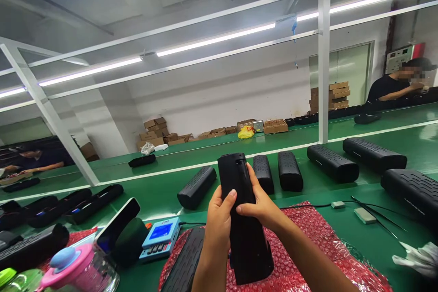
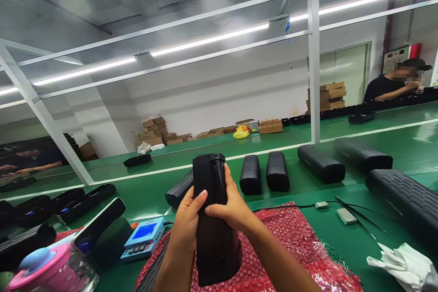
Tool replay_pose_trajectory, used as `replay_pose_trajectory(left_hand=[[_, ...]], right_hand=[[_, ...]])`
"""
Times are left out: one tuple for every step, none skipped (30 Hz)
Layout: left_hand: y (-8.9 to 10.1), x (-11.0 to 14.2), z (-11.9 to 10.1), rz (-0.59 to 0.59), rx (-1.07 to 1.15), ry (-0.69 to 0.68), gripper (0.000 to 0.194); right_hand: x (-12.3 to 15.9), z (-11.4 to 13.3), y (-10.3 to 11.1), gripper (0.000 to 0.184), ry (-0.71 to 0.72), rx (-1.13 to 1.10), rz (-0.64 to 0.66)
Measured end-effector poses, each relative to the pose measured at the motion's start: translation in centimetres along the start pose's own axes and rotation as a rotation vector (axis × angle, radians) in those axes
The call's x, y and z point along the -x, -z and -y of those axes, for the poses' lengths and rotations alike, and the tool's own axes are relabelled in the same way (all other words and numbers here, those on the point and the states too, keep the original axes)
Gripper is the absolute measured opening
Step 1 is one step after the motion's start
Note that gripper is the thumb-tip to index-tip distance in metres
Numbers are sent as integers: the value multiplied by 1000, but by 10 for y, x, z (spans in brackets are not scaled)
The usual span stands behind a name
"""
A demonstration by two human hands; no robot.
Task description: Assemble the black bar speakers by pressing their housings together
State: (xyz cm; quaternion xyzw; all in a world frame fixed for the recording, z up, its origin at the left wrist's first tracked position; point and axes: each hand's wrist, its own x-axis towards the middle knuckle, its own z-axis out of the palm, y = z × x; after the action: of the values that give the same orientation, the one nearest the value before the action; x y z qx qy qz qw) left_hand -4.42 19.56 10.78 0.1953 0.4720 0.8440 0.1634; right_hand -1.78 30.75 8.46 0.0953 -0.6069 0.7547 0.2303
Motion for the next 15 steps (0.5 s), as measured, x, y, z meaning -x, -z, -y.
replay_pose_trajectory(left_hand=[[0, 0, 0, 1, -13, -10, 49], [1, 0, 0, 3, -26, -17, 48], [1, -1, 1, 2, -38, -22, 48], [1, -1, 2, -3, -48, -24, 47], [1, -1, 3, -9, -56, -24, 47], [1, -1, 5, -15, -61, -25, 47], [0, -1, 6, -19, -64, -27, 48], [0, -1, 8, -19, -67, -29, 50], [0, 0, 9, -15, -67, -31, 51], [-1, 0, 9, -10, -65, -34, 52], [-2, 1, 9, -8, -60, -34, 53], [-3, 2, 8, -9, -50, -31, 54], [-4, 4, 7, -11, -36, -23, 55], [-5, 6, 5, -6, -18, -10, 55], [-6, 8, 4, 14, 3, 6, 55]], right_hand=[[1, 2, 0, 115, -18, 10, 17], [1, 4, -1, 118, -36, 13, 22], [2, 6, -2, 119, -54, 8, 17], [2, 9, -4, 120, -69, -8, 9], [3, 11, -6, 119, -88, -35, 6], [4, 13, -8, 118, -105, -67, 5], [5, 14, -10, 117, -114, -95, 5], [5, 16, -11, 115, -111, -111, 0], [6, 17, -11, 114, -99, -116, -7], [6, 18, -11, 112, -80, -114, -15], [6, 19, -10, 112, -67, -106, -22], [6, 20, -9, 112, -66, -101, -17], [6, 22, -7, 113, -72, -104, -3], [5, 23, -6, 114, -81, -118, 12], [5, 24, -4, 114, -90, -140, 22]])
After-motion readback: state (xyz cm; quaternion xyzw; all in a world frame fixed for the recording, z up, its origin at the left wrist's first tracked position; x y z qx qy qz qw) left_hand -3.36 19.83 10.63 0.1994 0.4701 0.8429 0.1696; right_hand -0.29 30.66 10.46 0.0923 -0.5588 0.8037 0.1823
